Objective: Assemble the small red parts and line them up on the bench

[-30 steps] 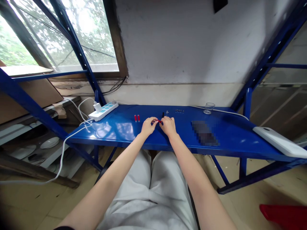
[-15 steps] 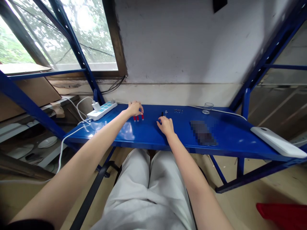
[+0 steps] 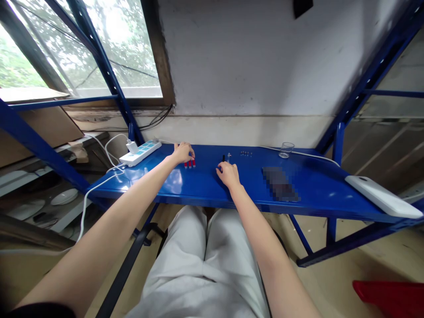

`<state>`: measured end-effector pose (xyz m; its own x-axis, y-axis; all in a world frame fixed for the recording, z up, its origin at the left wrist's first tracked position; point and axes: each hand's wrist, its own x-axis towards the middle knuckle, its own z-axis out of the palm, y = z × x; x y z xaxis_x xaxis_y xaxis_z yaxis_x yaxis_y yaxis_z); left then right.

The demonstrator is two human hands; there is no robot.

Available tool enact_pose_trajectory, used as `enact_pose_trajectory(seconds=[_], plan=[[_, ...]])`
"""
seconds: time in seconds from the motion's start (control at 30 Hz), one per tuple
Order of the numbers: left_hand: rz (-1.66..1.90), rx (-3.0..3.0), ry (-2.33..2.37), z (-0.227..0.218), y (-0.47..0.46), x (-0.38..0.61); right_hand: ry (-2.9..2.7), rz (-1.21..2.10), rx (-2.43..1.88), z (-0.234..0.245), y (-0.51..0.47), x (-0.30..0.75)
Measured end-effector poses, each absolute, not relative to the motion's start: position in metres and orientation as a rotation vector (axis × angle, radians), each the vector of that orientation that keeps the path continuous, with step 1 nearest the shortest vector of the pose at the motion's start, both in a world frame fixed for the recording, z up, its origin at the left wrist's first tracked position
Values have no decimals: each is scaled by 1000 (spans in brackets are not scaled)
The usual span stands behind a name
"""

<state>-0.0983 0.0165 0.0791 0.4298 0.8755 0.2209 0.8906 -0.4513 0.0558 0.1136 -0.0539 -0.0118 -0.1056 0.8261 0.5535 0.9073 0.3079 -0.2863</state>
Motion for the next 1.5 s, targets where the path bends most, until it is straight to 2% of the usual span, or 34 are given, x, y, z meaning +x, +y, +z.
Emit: enact_pose_trajectory(seconds=[0.77, 1.0, 1.17, 1.33, 1.5], plan=[[-324, -2615, -1634, 78, 19, -99, -1930, -150, -1549, -12, -53, 114], [-824, -2566, -1259, 84, -4, -80, -1789, -187, -1637, -4, -60, 114], [-691, -2761, -1094, 63, -18, -49, -1490, -147, -1825, -3, -60, 124], [-506, -2835, -1421, 28, -20, -21, -1406, -107, -1913, -5, -58, 130], [-655, -2750, -1484, 8, -21, -3, -1432, -113, -1907, -6, -58, 129]])
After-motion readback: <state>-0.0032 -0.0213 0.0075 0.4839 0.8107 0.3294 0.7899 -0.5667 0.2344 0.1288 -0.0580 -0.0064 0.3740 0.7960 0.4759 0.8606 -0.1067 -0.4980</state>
